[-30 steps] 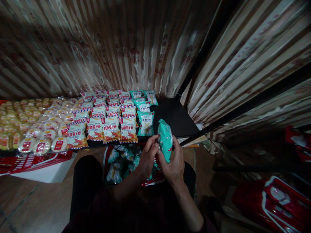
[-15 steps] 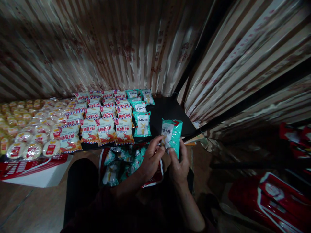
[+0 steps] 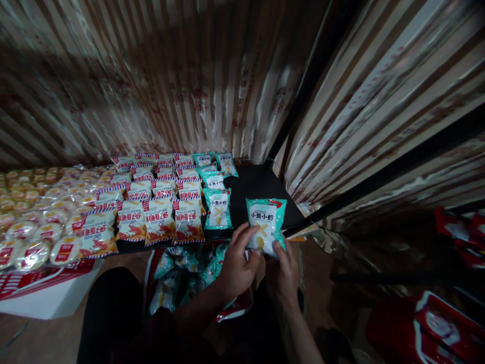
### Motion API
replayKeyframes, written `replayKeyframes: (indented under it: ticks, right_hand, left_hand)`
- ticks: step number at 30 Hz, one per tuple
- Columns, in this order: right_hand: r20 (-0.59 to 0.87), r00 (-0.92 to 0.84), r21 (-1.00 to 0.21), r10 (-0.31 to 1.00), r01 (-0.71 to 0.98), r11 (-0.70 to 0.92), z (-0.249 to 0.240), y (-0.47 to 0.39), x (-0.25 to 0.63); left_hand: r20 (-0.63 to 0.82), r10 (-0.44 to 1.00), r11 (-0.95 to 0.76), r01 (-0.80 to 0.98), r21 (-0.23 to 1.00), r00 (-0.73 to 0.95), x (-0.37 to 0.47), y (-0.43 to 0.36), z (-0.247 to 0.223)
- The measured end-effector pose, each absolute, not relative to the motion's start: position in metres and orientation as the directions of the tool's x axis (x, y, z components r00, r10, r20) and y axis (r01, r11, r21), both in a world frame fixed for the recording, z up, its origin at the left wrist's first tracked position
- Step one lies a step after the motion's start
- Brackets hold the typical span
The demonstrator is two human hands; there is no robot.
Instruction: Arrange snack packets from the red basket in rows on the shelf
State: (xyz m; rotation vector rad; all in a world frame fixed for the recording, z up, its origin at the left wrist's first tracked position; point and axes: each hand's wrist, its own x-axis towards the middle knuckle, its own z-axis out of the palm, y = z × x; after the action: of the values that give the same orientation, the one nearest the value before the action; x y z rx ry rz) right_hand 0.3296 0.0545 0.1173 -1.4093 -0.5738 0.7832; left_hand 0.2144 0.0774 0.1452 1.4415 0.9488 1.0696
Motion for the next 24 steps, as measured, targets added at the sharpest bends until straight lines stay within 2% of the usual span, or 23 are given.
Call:
replayKeyframes:
  ticks: [5, 9, 17, 24]
  right_hand:
    - [-0.234, 0.611, -0.934, 0.756, -0.358, 0.000, 0.120, 0.069, 0.339]
    - [-0.294, 0.590, -0.895, 0.752, -0.446, 0.000, 0.123, 0.080, 0.342]
    - [-0.279, 0.582, -0.897, 0.764, -0.441, 0.008, 0.125, 0.106, 0.351]
    - [-0.206, 0.586, -0.936, 0.784, -0.353, 0.018, 0.112, 0.131, 0.362]
  left_hand:
    - [0.153, 0.942, -0.207, 0.157, 0.966, 0.297, 0.224, 0.089, 0.145]
    - [0.133, 0.943, -0.214, 0.250, 0.944, 0.304, 0.232, 0.100, 0.147]
    - [0.133, 0.948, -0.232, 0.342, 0.911, 0.290, 0.246, 0.118, 0.147]
    - [0.062, 0.949, -0.203, 0.453, 0.868, 0.308, 0.254, 0.129, 0.149]
